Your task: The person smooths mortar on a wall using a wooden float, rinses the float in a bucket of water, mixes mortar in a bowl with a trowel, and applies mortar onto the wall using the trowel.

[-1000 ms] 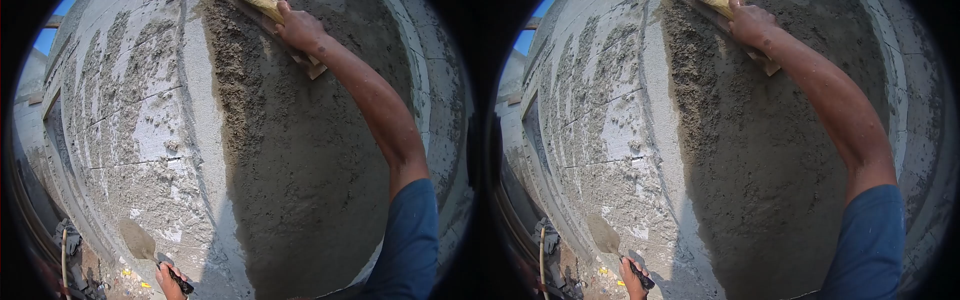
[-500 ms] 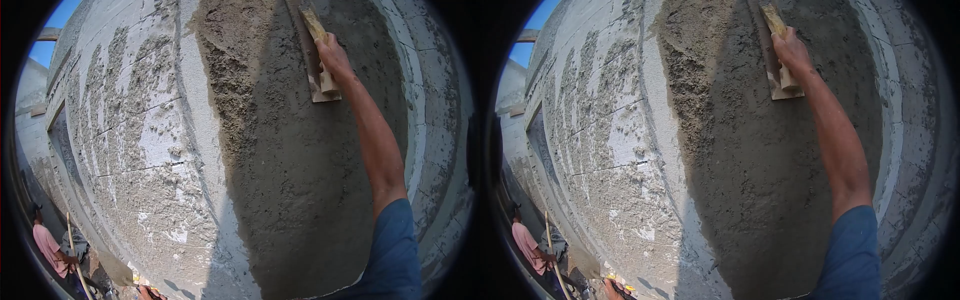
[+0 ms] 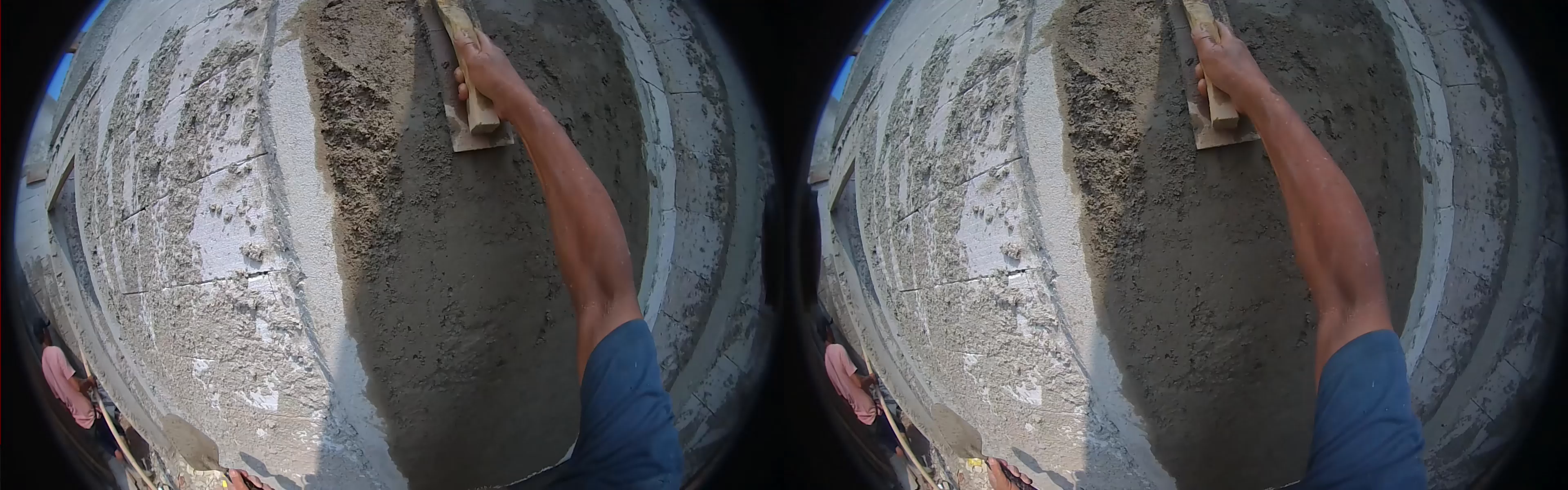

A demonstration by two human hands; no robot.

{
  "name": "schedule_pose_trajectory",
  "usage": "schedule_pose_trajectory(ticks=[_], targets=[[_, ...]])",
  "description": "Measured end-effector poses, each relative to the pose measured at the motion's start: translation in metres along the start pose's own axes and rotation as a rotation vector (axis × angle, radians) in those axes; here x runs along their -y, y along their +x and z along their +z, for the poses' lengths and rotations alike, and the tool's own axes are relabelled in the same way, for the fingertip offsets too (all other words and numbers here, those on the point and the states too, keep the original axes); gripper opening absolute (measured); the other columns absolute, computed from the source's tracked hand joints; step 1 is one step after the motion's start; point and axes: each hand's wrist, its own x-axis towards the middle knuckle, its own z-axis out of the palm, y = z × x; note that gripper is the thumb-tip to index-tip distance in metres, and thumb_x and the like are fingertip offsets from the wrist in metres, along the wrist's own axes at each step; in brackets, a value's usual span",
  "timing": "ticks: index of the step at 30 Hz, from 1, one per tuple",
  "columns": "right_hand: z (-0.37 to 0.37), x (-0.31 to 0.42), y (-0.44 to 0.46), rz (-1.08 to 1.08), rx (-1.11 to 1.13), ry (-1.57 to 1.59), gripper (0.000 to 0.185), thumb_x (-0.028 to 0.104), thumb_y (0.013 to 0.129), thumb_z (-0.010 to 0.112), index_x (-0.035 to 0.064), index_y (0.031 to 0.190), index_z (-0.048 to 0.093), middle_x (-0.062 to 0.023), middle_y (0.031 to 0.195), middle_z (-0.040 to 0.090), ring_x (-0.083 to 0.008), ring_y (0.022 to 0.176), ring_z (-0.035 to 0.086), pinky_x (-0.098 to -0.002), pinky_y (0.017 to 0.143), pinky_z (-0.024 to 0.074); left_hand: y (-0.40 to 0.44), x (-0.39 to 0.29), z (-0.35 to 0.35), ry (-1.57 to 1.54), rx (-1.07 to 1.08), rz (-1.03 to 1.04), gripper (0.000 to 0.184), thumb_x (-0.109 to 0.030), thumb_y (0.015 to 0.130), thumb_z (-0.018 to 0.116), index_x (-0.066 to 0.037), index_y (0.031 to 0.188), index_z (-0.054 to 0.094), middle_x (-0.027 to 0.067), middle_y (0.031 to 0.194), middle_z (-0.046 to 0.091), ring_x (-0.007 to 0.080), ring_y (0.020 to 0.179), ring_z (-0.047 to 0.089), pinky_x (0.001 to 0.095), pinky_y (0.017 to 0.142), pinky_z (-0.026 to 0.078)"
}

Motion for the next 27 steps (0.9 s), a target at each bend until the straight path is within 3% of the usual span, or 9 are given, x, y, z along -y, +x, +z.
schedule_pose_trajectory(ticks=[2,5,6,9,14,18,22,27], targets=[[-0.009,-0.003,-0.018,-0.024,0.073,-0.157,0.068,0.048,0.106,0.038,0.0158,0.159,0.011,-0.0055,0.086,0.049,-0.0067,0.062,0.048,-0.0272,0.057,0.0536,0.001,0.003,0.008,-0.004,0.02,-0.012,0.037,-0.047,0.103,0.049,-0.011,0.094,0.046,0.0006,0.064,0.044,0.0112,0.046,0.045,0.0246,0.041,0.041],[-0.034,-0.002,-0.016,-0.003,-0.027,-0.185,0.068,0.048,0.106,0.037,0.0168,0.159,0.008,-0.0058,0.088,0.049,-0.0069,0.062,0.048,-0.0276,0.056,0.0535,0.003,0.007,0.01,-0.017,0.042,-0.005,0.037,-0.047,0.103,0.049,-0.011,0.094,0.046,0.0006,0.064,0.044,0.0111,0.046,0.045,0.0245,0.041,0.041],[-0.038,0.002,-0.007,0.07,-0.081,-0.054,0.066,0.047,0.107,0.036,0.017,0.159,0.009,-0.0063,0.089,0.049,-0.007,0.062,0.048,-0.0278,0.054,0.0532,0.005,0.008,0.009,-0.017,0.043,-0.003,0.037,-0.047,0.103,0.049,-0.011,0.094,0.046,0.0006,0.064,0.044,0.0111,0.046,0.045,0.0245,0.041,0.041],[-0.023,0.005,0.029,0.012,-0.065,-0.006,0.061,0.043,0.106,0.039,0.0195,0.157,0.015,-0.0074,0.091,0.053,-0.0094,0.064,0.055,-0.0305,0.055,0.0578,0.007,0.007,0.011,-0.012,0.031,-0.001,0.037,-0.046,0.103,0.049,-0.011,0.094,0.046,0.0006,0.063,0.044,0.011,0.046,0.045,0.0245,0.041,0.041],[-0.038,0.01,-0.022,0.043,0.023,-0.253,0.063,0.048,0.106,0.036,0.0177,0.158,0.016,-0.0056,0.088,0.048,-0.0062,0.063,0.048,-0.028,0.056,0.0522,0.011,0.005,0.022,-0.022,0.049,0.019,0.036,-0.046,0.103,0.049,-0.011,0.094,0.046,0.0006,0.063,0.044,0.0109,0.046,0.045,0.0244,0.041,0.041],[-0.041,-0.004,0.018,-0.024,-0.057,-0.054,0.063,0.047,0.106,0.037,0.0192,0.158,0.015,-0.0055,0.09,0.049,-0.0062,0.066,0.05,-0.0281,0.06,0.0565,0.013,0.004,0.029,-0.037,0.058,0.039,0.036,-0.046,0.103,0.049,-0.011,0.094,0.046,0.0006,0.063,0.044,0.0108,0.046,0.045,0.0243,0.042,0.041],[-0.008,0.009,0.022,-0.098,0.033,-0.174,0.063,0.046,0.106,0.037,0.0187,0.158,0.014,-0.005,0.087,0.05,-0.006,0.066,0.051,-0.0275,0.057,0.0565,0.016,-0.003,0.047,-0.066,0.07,0.061,0.036,-0.046,0.104,0.049,-0.011,0.094,0.046,0.0006,0.063,0.044,0.0107,0.046,0.045,0.0242,0.042,0.041],[-0.032,-0.006,-0.001,-0.059,0.068,-0.208,0.062,0.047,0.106,0.039,0.0174,0.157,0.02,-0.0065,0.087,0.052,-0.0075,0.065,0.053,-0.029,0.054,0.0557,0.011,-0.003,0.056,-0.1,0.098,0.069,0.036,-0.045,0.104,0.049,-0.011,0.094,0.046,0.0006,0.063,0.044,0.0106,0.046,0.045,0.0241,0.042,0.041]])
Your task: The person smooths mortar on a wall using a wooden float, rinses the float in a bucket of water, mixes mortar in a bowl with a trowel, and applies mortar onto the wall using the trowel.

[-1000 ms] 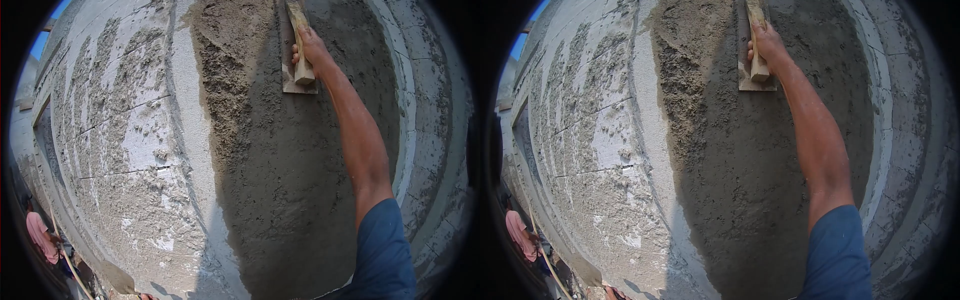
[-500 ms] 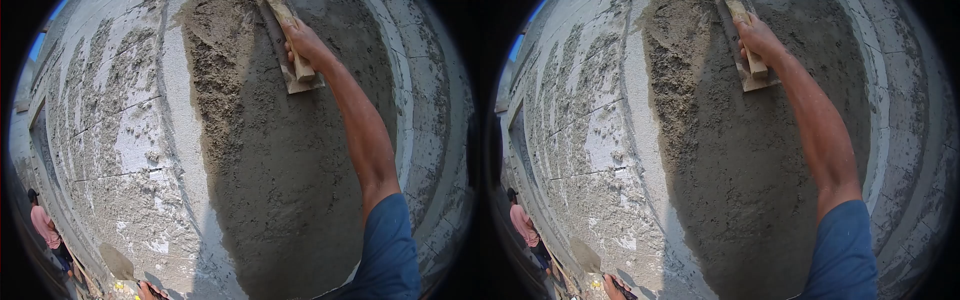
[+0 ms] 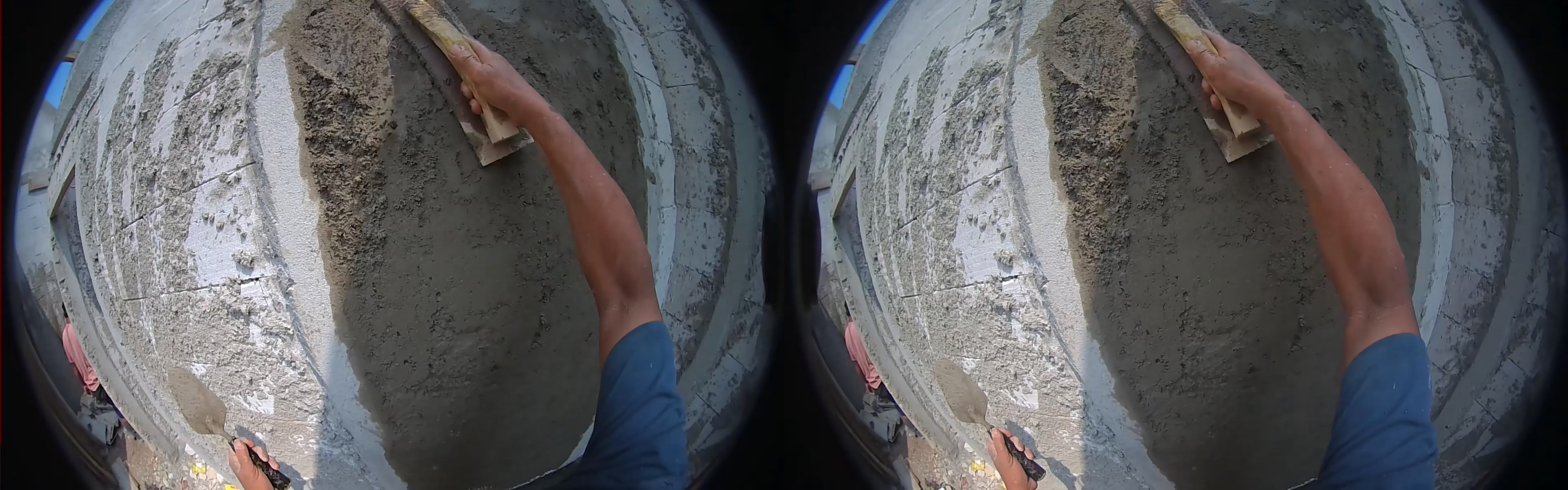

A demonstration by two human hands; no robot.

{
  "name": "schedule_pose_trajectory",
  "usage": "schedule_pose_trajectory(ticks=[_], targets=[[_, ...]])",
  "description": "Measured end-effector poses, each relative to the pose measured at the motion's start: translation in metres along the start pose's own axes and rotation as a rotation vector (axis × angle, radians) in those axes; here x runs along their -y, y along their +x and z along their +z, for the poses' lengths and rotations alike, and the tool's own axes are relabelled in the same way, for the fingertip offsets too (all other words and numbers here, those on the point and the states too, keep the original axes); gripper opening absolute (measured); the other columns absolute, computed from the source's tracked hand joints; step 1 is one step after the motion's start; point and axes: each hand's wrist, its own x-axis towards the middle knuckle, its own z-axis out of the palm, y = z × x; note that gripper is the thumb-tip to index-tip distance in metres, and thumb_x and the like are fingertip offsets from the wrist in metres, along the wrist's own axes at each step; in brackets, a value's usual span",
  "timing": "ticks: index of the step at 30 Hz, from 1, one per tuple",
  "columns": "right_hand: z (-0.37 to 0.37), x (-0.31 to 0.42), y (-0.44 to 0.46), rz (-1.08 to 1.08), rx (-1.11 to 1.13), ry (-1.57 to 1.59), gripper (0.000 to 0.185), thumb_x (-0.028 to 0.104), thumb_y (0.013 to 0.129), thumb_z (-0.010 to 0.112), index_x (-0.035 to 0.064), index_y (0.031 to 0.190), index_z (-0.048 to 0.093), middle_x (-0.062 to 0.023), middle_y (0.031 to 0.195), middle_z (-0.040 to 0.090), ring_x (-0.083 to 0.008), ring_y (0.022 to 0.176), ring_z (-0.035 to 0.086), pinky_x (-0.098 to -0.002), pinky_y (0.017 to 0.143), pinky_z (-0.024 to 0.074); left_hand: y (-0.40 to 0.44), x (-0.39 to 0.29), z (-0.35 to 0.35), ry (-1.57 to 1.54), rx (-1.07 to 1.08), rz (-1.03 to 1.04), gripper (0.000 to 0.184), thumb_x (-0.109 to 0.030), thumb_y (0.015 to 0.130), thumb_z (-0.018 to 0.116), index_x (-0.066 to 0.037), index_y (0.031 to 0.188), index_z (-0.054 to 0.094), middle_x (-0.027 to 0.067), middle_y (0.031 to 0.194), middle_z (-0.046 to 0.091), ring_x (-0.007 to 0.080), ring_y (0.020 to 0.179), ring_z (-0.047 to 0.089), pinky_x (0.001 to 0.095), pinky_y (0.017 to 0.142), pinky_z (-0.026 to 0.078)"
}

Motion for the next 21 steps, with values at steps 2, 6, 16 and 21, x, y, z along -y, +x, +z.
schedule_pose_trajectory(ticks=[2,6,16,21], targets=[[0.001,0.007,0.013,0.024,-0.02,0.1,0.067,0.051,0.105,0.038,0.0177,0.158,0.016,-0.0056,0.085,0.049,-0.0059,0.062,0.049,-0.0263,0.054,0.0542,-0.003,0.001,-0.009,0.006,-0.018,0.004,0.035,-0.045,0.104,0.049,-0.011,0.094,0.046,0.0006,0.063,0.044,0.0106,0.046,0.045,0.0241,0.042,0.041],[0.04,0.029,0.054,-0.07,-0.081,0.214,0.061,0.048,0.106,0.036,0.0156,0.155,0.021,-0.0039,0.084,0.05,-0.0053,0.057,0.049,-0.0235,0.053,0.0541,-0.001,-0.003,-0.025,0.024,-0.055,0.039,0.035,-0.045,0.104,0.049,-0.011,0.094,0.046,0.0006,0.063,0.044,0.0105,0.046,0.045,0.024,0.042,0.041],[0.09,0.014,-0.066,-0.019,0.173,-0.021,0.065,0.046,0.104,0.044,0.0145,0.157,0.024,-0.0013,0.068,0.051,-0.0076,0.05,0.052,-0.03,0.05,0.0525,-0.024,-0.016,0.018,-0.139,0.071,0.003,0.034,-0.044,0.103,0.052,-0.011,0.096,0.047,0.0011,0.063,0.046,0.0115,0.047,0.046,0.0248,0.043,0.042],[0.081,0.001,-0.15,0.118,0.298,0.007,0.066,0.047,0.104,0.043,0.0129,0.157,0.024,0.0003,0.067,0.049,-0.0076,0.049,0.052,-0.0304,0.049,0.0497,-0.037,-0.039,0.004,-0.107,0.031,-0.016,0.035,-0.045,0.102,0.052,-0.012,0.095,0.047,0.0006,0.063,0.046,0.0116,0.047,0.046,0.0246,0.043,0.041]])
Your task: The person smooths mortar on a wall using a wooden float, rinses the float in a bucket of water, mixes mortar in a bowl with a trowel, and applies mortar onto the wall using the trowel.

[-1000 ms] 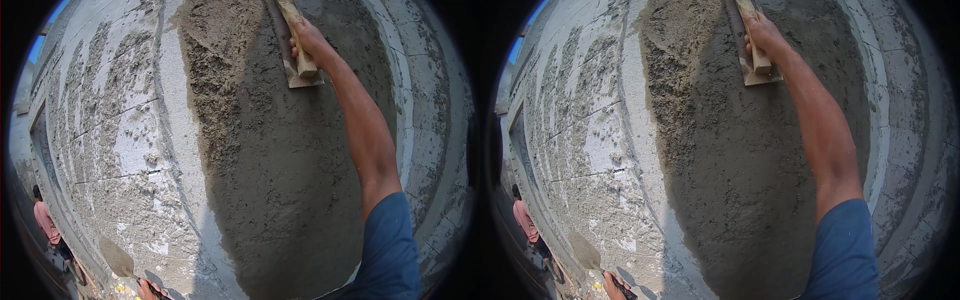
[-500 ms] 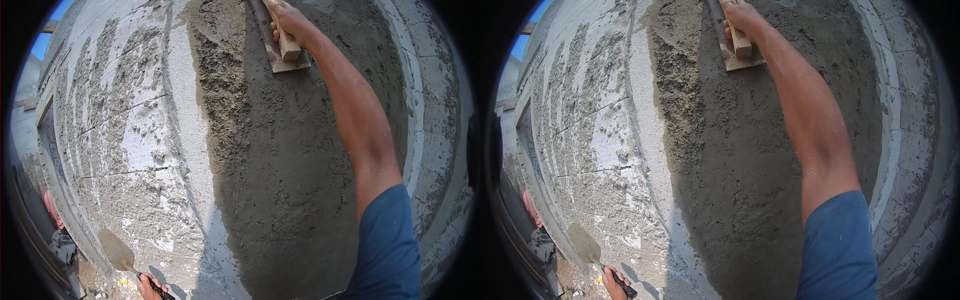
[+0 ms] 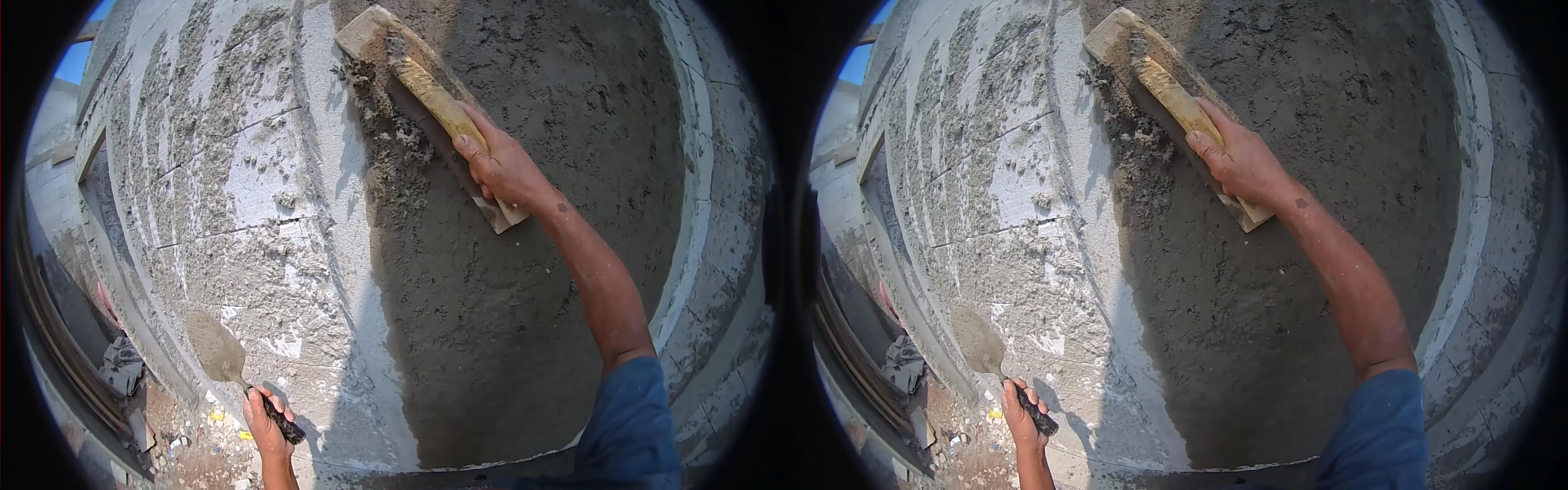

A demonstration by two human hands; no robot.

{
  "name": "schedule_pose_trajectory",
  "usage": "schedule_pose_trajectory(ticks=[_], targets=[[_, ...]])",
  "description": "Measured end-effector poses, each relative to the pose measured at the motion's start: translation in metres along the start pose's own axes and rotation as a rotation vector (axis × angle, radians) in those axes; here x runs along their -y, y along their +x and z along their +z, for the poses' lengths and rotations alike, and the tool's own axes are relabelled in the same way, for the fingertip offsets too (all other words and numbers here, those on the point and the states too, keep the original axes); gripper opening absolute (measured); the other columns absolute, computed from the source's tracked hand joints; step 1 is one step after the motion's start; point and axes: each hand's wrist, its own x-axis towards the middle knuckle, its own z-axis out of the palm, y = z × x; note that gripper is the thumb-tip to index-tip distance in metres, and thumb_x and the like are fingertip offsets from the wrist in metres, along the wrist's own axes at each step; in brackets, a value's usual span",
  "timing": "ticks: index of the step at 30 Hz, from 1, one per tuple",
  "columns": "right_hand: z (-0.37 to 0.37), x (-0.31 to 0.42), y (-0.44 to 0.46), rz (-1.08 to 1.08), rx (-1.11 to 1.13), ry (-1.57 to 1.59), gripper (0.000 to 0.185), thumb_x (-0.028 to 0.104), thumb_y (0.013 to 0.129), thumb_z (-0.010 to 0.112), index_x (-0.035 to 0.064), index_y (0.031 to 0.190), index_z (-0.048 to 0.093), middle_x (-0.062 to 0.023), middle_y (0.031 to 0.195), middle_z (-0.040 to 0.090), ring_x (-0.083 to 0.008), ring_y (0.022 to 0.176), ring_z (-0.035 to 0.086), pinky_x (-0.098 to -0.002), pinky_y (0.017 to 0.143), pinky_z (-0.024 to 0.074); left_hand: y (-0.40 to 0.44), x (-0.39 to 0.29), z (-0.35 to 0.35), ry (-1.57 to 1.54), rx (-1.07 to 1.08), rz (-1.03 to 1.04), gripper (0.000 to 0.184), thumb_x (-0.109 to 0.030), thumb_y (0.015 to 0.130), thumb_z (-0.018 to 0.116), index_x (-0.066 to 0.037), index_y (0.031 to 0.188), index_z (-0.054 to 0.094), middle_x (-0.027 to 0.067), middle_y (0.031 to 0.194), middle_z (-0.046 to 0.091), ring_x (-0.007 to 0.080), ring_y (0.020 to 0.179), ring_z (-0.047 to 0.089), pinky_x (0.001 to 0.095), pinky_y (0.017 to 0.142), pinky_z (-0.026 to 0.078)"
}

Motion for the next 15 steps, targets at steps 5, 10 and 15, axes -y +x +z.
schedule_pose_trajectory(ticks=[5,10,15], targets=[[-0.024,0.0,0.037,-0.051,-0.15,0.113,0.064,0.047,0.105,0.044,0.0152,0.157,0.025,0.0,0.066,0.049,-0.006,0.049,0.051,-0.0288,0.05,0.0505,-0.006,-0.026,-0.056,0.097,-0.142,0.118,0.035,-0.044,0.105,0.048,-0.01,0.094,0.046,0.0016,0.064,0.046,0.0117,0.047,0.046,0.0251,0.043,0.041],[-0.022,0.03,0.095,-0.196,-0.223,0.04,0.067,0.05,0.105,0.038,0.0134,0.158,0.02,-0.0013,0.073,0.05,-0.0045,0.051,0.048,-0.0266,0.05,0.051,-0.005,-0.018,-0.053,0.11,-0.133,0.099,0.036,-0.046,0.103,0.05,-0.011,0.095,0.047,0.0012,0.064,0.046,0.012,0.046,0.046,0.0247,0.042,0.042],[0.043,-0.011,-0.01,-0.133,-0.12,-0.126,0.066,0.046,0.101,0.05,0.0138,0.155,0.029,-0.022,0.108,0.066,-0.0309,0.088,0.066,-0.0424,0.081,0.0549,-0.007,-0.004,-0.034,0.061,-0.012,-0.023,0.037,-0.047,0.103,0.051,-0.01,0.094,0.048,0.0014,0.064,0.046,0.0122,0.047,0.046,0.0252,0.044,0.042]])
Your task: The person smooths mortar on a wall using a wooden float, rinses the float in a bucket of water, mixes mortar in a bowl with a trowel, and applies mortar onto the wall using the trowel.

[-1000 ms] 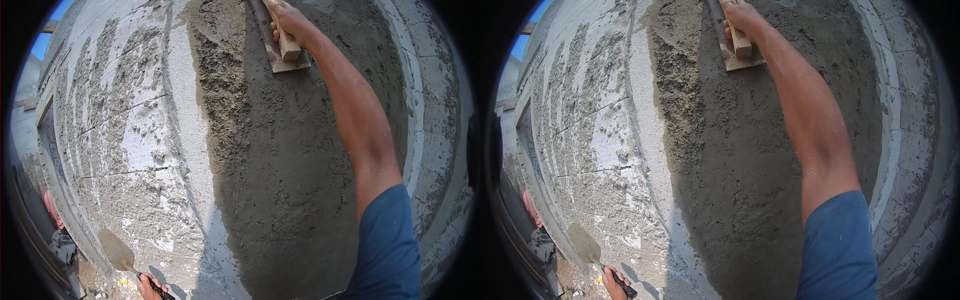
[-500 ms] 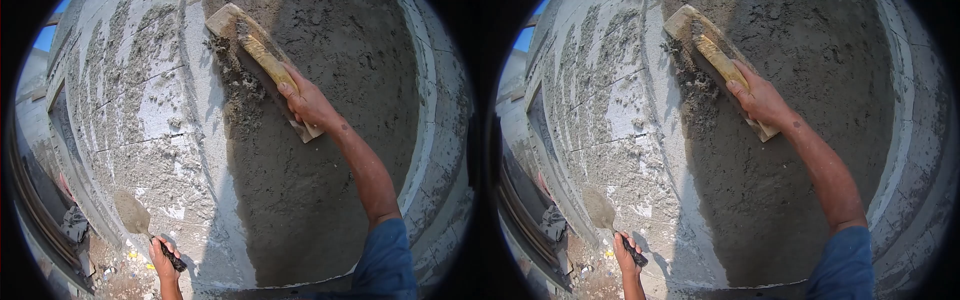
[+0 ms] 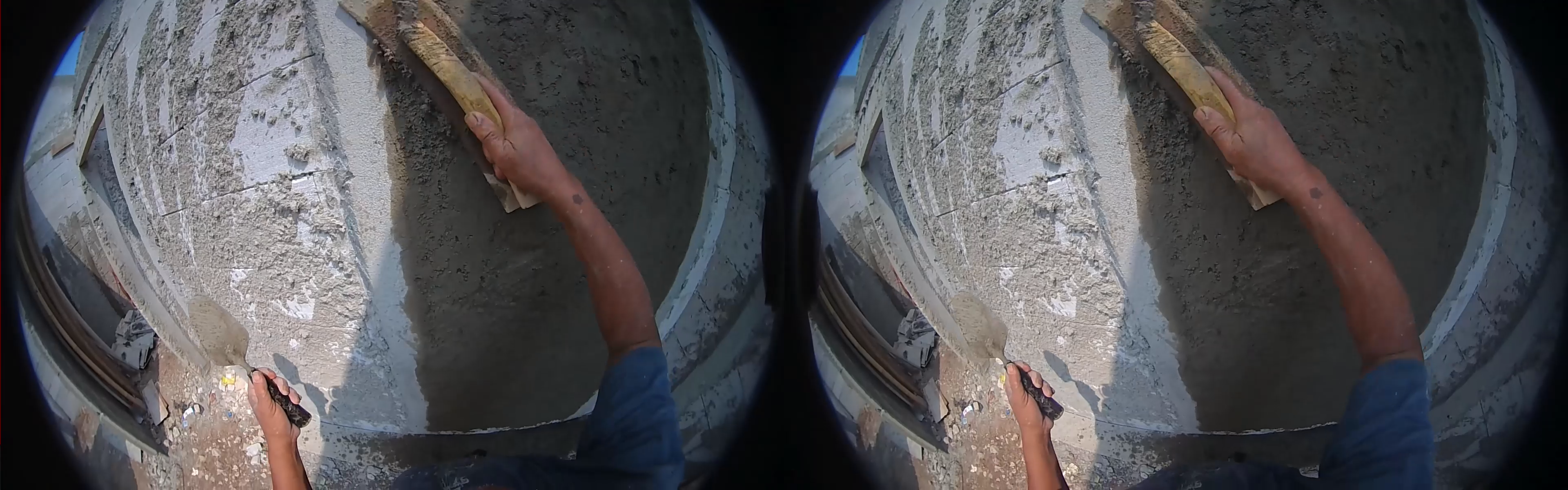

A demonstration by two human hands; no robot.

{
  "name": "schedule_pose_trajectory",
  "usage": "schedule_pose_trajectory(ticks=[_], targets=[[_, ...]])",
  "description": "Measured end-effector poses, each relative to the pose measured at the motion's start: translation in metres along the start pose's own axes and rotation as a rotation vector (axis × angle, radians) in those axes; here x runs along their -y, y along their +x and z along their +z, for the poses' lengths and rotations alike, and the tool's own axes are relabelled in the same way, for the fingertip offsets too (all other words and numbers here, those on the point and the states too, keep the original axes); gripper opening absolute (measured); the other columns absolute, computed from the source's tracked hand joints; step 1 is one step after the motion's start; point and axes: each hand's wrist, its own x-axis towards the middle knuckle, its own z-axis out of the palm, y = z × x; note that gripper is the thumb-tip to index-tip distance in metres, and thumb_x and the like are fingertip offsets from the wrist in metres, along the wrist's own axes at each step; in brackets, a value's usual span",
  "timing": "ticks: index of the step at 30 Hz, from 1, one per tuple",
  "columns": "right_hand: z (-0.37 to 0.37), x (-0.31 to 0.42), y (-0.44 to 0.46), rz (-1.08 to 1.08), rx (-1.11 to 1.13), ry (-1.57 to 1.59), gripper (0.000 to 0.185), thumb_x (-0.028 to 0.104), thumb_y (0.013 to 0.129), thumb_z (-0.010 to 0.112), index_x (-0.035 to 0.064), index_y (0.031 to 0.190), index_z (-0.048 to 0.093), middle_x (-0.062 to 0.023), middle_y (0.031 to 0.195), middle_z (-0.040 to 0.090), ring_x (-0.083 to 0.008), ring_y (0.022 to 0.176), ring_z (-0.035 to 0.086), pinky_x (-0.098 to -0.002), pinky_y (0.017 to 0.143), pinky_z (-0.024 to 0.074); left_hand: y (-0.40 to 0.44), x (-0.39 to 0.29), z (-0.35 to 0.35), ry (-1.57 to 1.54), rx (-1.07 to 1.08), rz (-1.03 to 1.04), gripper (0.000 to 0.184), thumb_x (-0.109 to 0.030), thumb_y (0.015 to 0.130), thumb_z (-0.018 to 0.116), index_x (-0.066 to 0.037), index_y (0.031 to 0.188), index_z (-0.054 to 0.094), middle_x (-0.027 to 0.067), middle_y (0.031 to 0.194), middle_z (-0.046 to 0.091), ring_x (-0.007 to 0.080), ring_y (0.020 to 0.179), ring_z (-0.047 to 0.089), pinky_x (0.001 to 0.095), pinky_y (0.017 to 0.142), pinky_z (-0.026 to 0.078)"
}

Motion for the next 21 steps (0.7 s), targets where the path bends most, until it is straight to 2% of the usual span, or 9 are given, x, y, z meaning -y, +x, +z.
schedule_pose_trajectory(ticks=[2,3,6,9,12,13,15,16,21], targets=[[0.022,-0.024,-0.059,-0.075,-0.015,-0.075,0.066,0.043,0.1,0.053,0.0136,0.155,0.03,-0.0266,0.131,0.06,-0.0442,0.122,0.057,-0.0477,0.101,0.0468,-0.009,-0.008,0.007,-0.026,0.006,-0.028,0.038,-0.047,0.102,0.051,-0.01,0.094,0.048,0.0013,0.064,0.046,0.0124,0.048,0.046,0.0248,0.044,0.042],[0.019,-0.024,-0.084,0.065,0.115,-0.02,0.066,0.042,0.1,0.053,0.0144,0.155,0.03,-0.0245,0.135,0.058,-0.0427,0.126,0.055,-0.046,0.103,0.0455,-0.013,-0.011,0.001,-0.012,0.019,-0.018,0.038,-0.047,0.102,0.051,-0.01,0.094,0.048,0.0012,0.064,0.046,0.0122,0.048,0.046,0.0248,0.044,0.042],[0.002,-0.039,-0.089,-0.044,0.043,-0.042,0.065,0.041,0.1,0.052,0.0154,0.156,0.028,-0.0248,0.139,0.055,-0.0426,0.127,0.054,-0.0469,0.105,0.0443,-0.018,-0.024,-0.019,0.063,0.008,0.037,0.036,-0.045,0.103,0.05,-0.01,0.095,0.048,0.0008,0.063,0.046,0.0117,0.048,0.046,0.0247,0.045,0.042],[-0.026,-0.018,-0.029,0.285,-0.071,0.263,0.072,0.049,0.101,0.052,0.0132,0.157,0.025,-0.0068,0.076,0.062,-0.0168,0.064,0.065,-0.0331,0.063,0.0555,-0.016,-0.028,-0.036,0.069,-0.03,0.04,0.036,-0.045,0.103,0.05,-0.01,0.096,0.048,0.0005,0.064,0.046,0.0117,0.048,0.046,0.0244,0.045,0.042],[-0.023,-0.006,-0.01,0.192,-0.127,0.248,0.076,0.053,0.1,0.052,0.0122,0.158,0.023,0.0026,0.063,0.043,-0.0046,0.05,0.045,-0.0249,0.049,0.0466,-0.017,-0.026,-0.031,0.074,-0.061,0.017,0.037,-0.046,0.103,0.051,-0.01,0.096,0.048,0.0005,0.064,0.046,0.0118,0.048,0.047,0.025,0.046,0.042],[-0.02,-0.006,-0.022,0.259,0.011,0.153,0.073,0.049,0.101,0.052,0.0131,0.157,0.024,-0.0075,0.073,0.062,-0.0185,0.06,0.064,-0.0346,0.06,0.0549,-0.019,-0.022,-0.028,0.069,-0.075,0.008,0.037,-0.046,0.103,0.051,-0.01,0.096,0.048,0.0006,0.064,0.046,0.0119,0.048,0.047,0.0251,0.046,0.042],[0.019,-0.034,-0.07,-0.105,-0.075,-0.08,0.067,0.044,0.101,0.052,0.0154,0.156,0.025,-0.022,0.098,0.07,-0.039,0.086,0.071,-0.0462,0.079,0.0561,-0.02,-0.015,-0.025,0.058,-0.058,-0.043,0.037,-0.047,0.103,0.051,-0.01,0.096,0.048,0.0008,0.064,0.046,0.0119,0.048,0.047,0.0254,0.046,0.042],[0.021,-0.028,-0.102,0.012,0.048,-0.05,0.065,0.04,0.1,0.052,0.0178,0.156,0.026,-0.0298,0.121,0.064,-0.0504,0.111,0.061,-0.0526,0.093,0.0498,-0.02,-0.013,-0.025,0.051,-0.045,-0.062,0.038,-0.047,0.103,0.051,-0.01,0.096,0.049,0.0009,0.064,0.046,0.012,0.048,0.047,0.0255,0.046,0.042],[0.013,-0.068,-0.157,-0.106,0.083,-0.121,0.066,0.041,0.1,0.051,0.0189,0.156,0.025,-0.0255,0.115,0.068,-0.0459,0.104,0.066,-0.0493,0.091,0.0523,-0.028,-0.018,-0.037,0.031,-0.016,-0.03,0.037,-0.046,0.103,0.051,-0.01,0.096,0.048,0.0006,0.064,0.046,0.0116,0.049,0.046,0.024,0.046,0.041]])
